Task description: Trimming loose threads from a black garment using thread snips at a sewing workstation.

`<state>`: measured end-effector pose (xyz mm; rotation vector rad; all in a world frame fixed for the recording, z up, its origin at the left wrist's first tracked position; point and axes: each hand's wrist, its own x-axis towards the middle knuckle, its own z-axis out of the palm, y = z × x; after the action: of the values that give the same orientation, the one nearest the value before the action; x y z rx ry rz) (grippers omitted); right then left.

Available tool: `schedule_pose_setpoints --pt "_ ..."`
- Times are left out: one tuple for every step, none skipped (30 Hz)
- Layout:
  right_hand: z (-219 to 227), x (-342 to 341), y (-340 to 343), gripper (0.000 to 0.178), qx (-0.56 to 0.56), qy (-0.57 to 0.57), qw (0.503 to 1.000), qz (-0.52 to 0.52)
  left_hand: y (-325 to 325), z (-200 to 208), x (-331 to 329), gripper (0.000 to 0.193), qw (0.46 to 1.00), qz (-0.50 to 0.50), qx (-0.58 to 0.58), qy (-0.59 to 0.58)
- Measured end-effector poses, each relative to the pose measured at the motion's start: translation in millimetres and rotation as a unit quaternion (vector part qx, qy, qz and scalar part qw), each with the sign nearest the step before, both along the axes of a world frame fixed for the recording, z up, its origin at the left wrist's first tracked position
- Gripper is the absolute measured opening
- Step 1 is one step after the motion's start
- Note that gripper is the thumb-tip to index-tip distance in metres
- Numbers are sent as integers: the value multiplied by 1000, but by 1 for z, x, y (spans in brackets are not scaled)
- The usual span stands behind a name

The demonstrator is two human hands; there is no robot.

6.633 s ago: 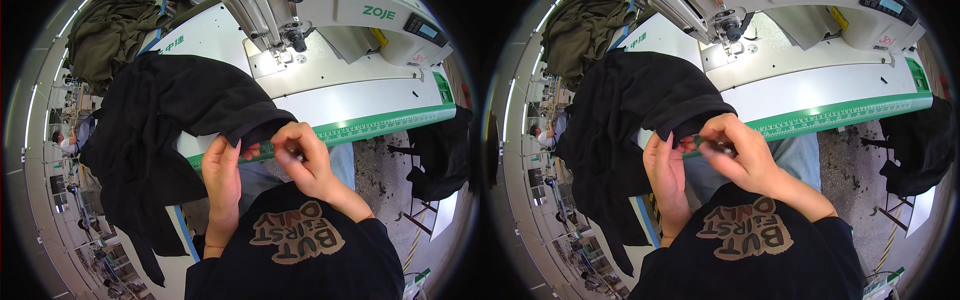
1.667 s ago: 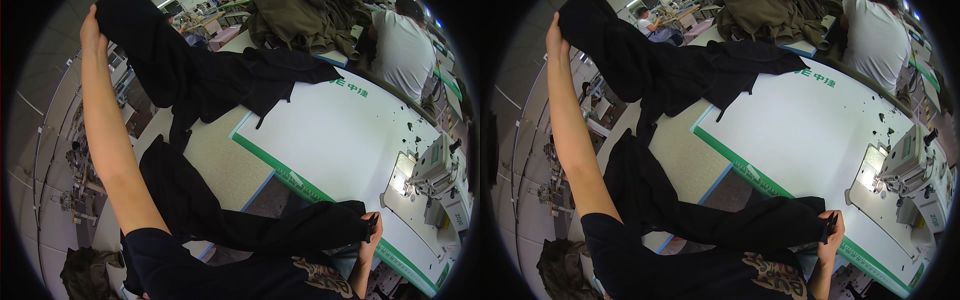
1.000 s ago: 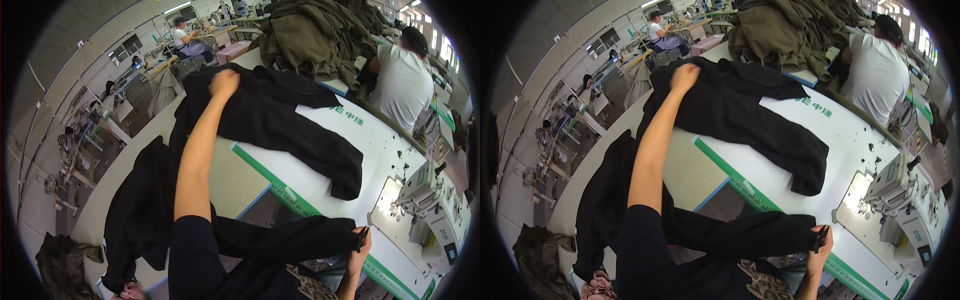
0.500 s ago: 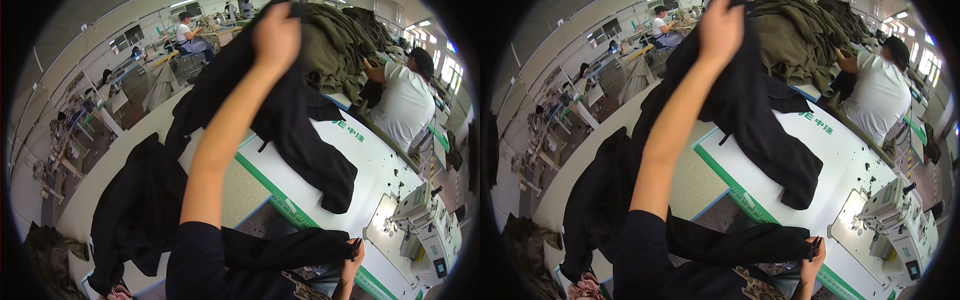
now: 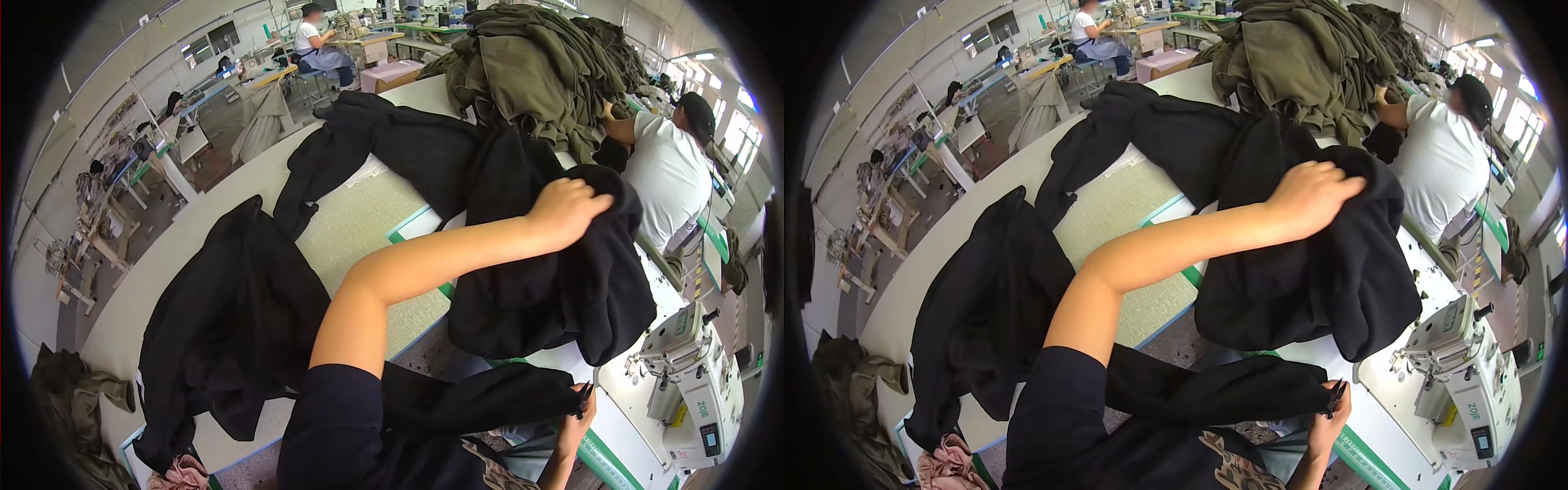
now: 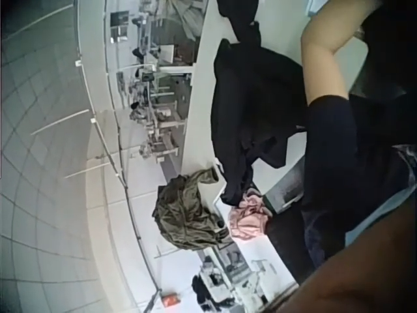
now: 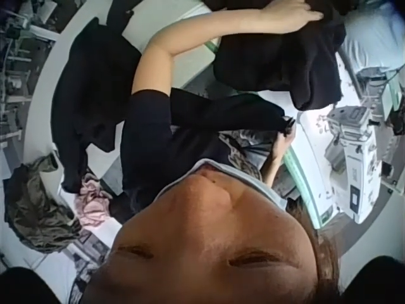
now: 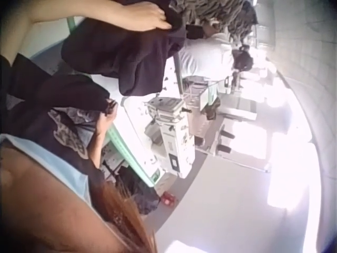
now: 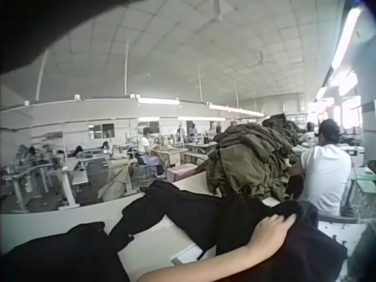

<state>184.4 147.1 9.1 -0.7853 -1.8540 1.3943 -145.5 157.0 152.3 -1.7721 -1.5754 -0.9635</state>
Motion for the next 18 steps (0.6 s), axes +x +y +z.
schedule_pose_setpoints --pt "1 0 0 37 5 0 1000 3 -9 -1 -4 18 996 22 -66 -62" --pt "1 0 0 37 10 0 1000 4 -16 0 -7 16 983 43 -132 -123" --pt "1 -1 -1 37 7 2 1000 4 -20 4 -12 16 983 44 -135 -120" --pt "1 0 0 36 3 3 1000 7 -18 13 -23 17 983 9 -95 -157" --pt "0 1 1 35 -2 3 1000 7 -19 32 -30 17 979 -30 -56 -194" --pt "0 1 2 34 -7 2 1000 4 -20 59 -50 14 981 -6 -76 -179" --pt "1 1 0 34 -11 3 1000 -2 -25 94 -83 14 977 23 -162 -139" --pt "3 0 -1 33 -14 -6 1000 1 -21 130 -122 24 973 81 -138 -165" --pt "5 -1 -2 31 -17 -14 1000 3 -27 168 -160 30 948 159 -91 -261" --pt "6 -3 -2 29 -22 -18 1000 11 -65 223 -211 28 955 47 22 -292" --pt "6 -5 -2 29 -28 -11 999 14 -93 264 -253 28 920 75 108 -368" --pt "6 -4 0 31 -26 -13 1000 4 -99 276 -261 32 922 13 247 -297" --pt "7 -3 2 32 -25 -14 1000 -5 -106 278 -269 32 923 0 238 -302" --pt "7 -2 0 34 -25 -17 999 -10 -123 272 -268 50 913 11 229 -337" --pt "9 -3 -1 34 -31 -19 999 -22 -136 269 -268 71 903 25 219 -370" --pt "11 -3 -3 34 -30 -16 999 -14 -154 264 -274 49 883 89 203 -414" --pt "13 -3 -4 34 -30 -11 999 -4 -172 251 -289 42 858 154 188 -453" --pt "14 -2 -5 34 -31 1 999 20 -211 232 -327 47 900 259 174 -303"
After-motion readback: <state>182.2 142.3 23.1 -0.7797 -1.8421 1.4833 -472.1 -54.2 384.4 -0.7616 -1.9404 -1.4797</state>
